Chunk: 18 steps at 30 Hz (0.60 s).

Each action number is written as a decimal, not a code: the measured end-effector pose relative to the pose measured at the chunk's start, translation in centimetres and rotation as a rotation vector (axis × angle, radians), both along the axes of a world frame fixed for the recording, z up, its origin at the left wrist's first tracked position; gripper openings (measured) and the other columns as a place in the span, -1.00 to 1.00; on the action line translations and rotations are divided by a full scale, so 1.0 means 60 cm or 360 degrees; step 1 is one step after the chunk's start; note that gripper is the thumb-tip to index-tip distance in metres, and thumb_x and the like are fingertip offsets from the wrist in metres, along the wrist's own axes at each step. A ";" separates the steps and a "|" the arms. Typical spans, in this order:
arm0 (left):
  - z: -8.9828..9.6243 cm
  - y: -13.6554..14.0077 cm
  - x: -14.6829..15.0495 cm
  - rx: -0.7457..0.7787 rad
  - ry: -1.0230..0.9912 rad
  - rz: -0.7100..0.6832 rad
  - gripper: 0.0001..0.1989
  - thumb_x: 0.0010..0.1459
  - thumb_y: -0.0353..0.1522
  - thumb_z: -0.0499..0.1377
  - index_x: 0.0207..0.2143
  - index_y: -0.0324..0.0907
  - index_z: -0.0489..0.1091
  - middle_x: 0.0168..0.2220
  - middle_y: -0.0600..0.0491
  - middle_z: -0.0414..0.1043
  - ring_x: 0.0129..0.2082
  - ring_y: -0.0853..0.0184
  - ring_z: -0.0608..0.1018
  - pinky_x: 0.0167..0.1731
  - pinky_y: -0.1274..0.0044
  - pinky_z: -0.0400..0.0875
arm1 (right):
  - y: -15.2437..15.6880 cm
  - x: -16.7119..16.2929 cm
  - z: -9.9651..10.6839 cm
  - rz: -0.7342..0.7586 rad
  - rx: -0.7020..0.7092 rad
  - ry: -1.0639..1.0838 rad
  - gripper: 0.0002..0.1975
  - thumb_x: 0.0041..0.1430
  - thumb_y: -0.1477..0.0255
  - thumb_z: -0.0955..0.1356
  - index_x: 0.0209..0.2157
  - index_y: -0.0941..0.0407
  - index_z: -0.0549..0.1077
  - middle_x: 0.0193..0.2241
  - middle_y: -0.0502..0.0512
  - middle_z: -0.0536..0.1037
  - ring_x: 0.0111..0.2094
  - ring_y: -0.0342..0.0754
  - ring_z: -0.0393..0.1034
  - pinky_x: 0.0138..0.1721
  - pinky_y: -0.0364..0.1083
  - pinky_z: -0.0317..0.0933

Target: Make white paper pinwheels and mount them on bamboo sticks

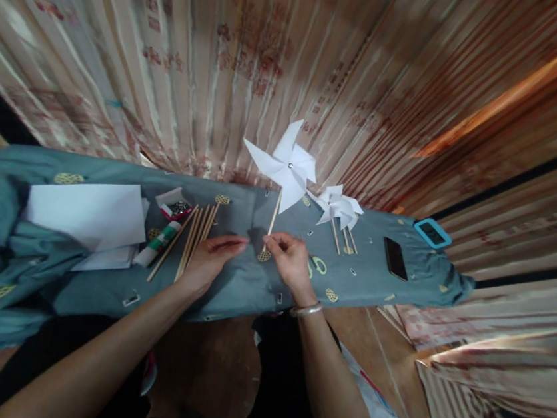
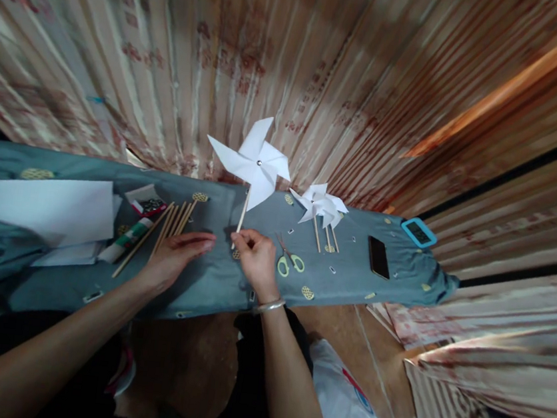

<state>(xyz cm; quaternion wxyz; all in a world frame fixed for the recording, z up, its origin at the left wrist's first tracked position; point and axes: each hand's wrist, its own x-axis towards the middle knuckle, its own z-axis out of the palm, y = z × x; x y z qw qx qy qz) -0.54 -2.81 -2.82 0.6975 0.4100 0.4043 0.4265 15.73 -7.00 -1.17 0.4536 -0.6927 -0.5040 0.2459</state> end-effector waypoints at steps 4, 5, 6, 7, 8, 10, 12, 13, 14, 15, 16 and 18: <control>-0.001 -0.002 -0.002 0.0051 0.0079 -0.0032 -0.64 -0.33 -0.14 0.43 -0.47 -0.17 0.58 -0.46 0.01 0.58 -0.40 0.27 0.53 -0.26 0.47 0.42 | 0.040 0.034 0.029 -0.0042 -0.0055 -0.0422 -0.74 0.15 0.23 0.34 -0.45 0.10 0.55 -0.57 -0.06 0.54 -0.53 -0.16 0.32 -0.44 -0.18 0.12; 0.000 -0.003 -0.003 0.0057 0.0096 -0.0038 -0.65 -0.32 -0.14 0.42 -0.48 -0.17 0.58 -0.48 0.02 0.57 -0.41 0.27 0.53 -0.28 0.47 0.42 | 0.046 0.044 0.034 -0.0038 -0.0096 -0.0569 -0.74 0.17 0.25 0.32 -0.43 0.10 0.56 -0.53 -0.04 0.57 -0.51 -0.15 0.36 -0.43 -0.18 0.12; 0.001 -0.003 -0.004 0.0061 0.0112 -0.0049 -0.66 -0.31 -0.14 0.41 -0.49 -0.17 0.57 -0.49 0.02 0.57 -0.42 0.27 0.53 -0.28 0.48 0.42 | 0.051 0.055 0.037 -0.0050 -0.0164 -0.0741 -0.74 0.20 0.27 0.31 -0.40 0.10 0.57 -0.50 -0.01 0.59 -0.49 -0.14 0.40 -0.43 -0.18 0.12; 0.003 -0.004 -0.005 0.0060 0.0126 -0.0059 -0.67 -0.30 -0.14 0.41 -0.50 -0.17 0.57 -0.50 0.02 0.57 -0.42 0.27 0.54 -0.28 0.48 0.42 | 0.053 0.068 0.038 -0.0059 -0.0280 -0.0944 -0.73 0.23 0.28 0.29 -0.37 0.09 0.57 -0.47 0.01 0.61 -0.46 -0.13 0.43 -0.42 -0.19 0.13; 0.005 -0.005 -0.006 0.0056 0.0137 -0.0071 -0.68 -0.29 -0.14 0.40 -0.51 -0.17 0.57 -0.51 0.02 0.56 -0.42 0.26 0.54 -0.28 0.47 0.43 | 0.053 0.082 0.037 -0.0073 -0.0411 -0.1143 -0.72 0.25 0.28 0.27 -0.34 0.08 0.58 -0.44 0.02 0.63 -0.42 -0.12 0.46 -0.41 -0.19 0.15; 0.008 -0.005 -0.007 0.0035 0.0147 -0.0099 -0.69 -0.28 -0.13 0.39 -0.53 -0.17 0.56 -0.51 0.02 0.56 -0.41 0.25 0.55 -0.27 0.47 0.43 | 0.047 0.113 0.032 -0.0115 -0.0504 -0.1255 -0.73 0.25 0.31 0.27 -0.30 0.10 0.59 -0.39 0.10 0.64 -0.36 -0.06 0.50 -0.39 -0.17 0.16; 0.010 -0.005 -0.008 0.0005 0.0139 -0.0112 -0.68 -0.27 -0.12 0.39 -0.54 -0.17 0.56 -0.50 0.00 0.57 -0.41 0.24 0.56 -0.26 0.45 0.44 | 0.035 0.148 0.021 -0.0149 -0.0588 -0.1350 -0.75 0.24 0.35 0.29 -0.27 0.12 0.60 -0.32 0.17 0.65 -0.30 -0.01 0.52 -0.37 -0.15 0.16; 0.009 -0.005 -0.008 -0.0005 0.0133 -0.0114 -0.68 -0.27 -0.10 0.38 -0.55 -0.17 0.55 -0.49 -0.01 0.58 -0.40 0.23 0.56 -0.26 0.45 0.44 | 0.028 0.165 0.015 -0.0165 -0.0637 -0.1396 -0.76 0.23 0.36 0.30 -0.28 0.13 0.60 -0.31 0.20 0.65 -0.30 0.01 0.52 -0.36 -0.14 0.17; 0.008 -0.004 -0.008 -0.0011 0.0129 -0.0112 -0.67 -0.27 -0.09 0.38 -0.56 -0.17 0.55 -0.49 -0.02 0.58 -0.40 0.22 0.57 -0.27 0.44 0.44 | 0.022 0.182 0.008 -0.0181 -0.0687 -0.1438 -0.76 0.22 0.37 0.30 -0.29 0.13 0.61 -0.32 0.21 0.65 -0.30 0.02 0.53 -0.35 -0.13 0.17; 0.007 -0.004 -0.007 -0.0012 0.0125 -0.0106 -0.65 -0.27 -0.07 0.38 -0.57 -0.17 0.54 -0.48 -0.04 0.58 -0.41 0.22 0.57 -0.28 0.44 0.44 | 0.016 0.198 0.002 -0.0201 -0.0735 -0.1477 -0.77 0.22 0.37 0.31 -0.31 0.13 0.61 -0.34 0.20 0.65 -0.32 0.02 0.53 -0.35 -0.13 0.17; 0.006 -0.004 -0.007 -0.0010 0.0123 -0.0100 -0.64 -0.26 -0.06 0.37 -0.58 -0.18 0.54 -0.48 -0.05 0.58 -0.42 0.22 0.57 -0.29 0.44 0.44 | 0.011 0.213 -0.004 -0.0224 -0.0779 -0.1514 -0.77 0.22 0.37 0.31 -0.31 0.13 0.61 -0.36 0.19 0.65 -0.33 0.01 0.53 -0.36 -0.13 0.17; 0.002 -0.003 -0.006 -0.0005 0.0119 -0.0097 -0.60 -0.24 -0.02 0.35 -0.58 -0.18 0.53 -0.49 -0.07 0.58 -0.43 0.23 0.56 -0.30 0.44 0.44 | 0.005 0.239 -0.014 -0.0290 -0.0835 -0.1590 -0.78 0.21 0.37 0.32 -0.32 0.13 0.61 -0.38 0.18 0.65 -0.34 0.01 0.53 -0.35 -0.12 0.18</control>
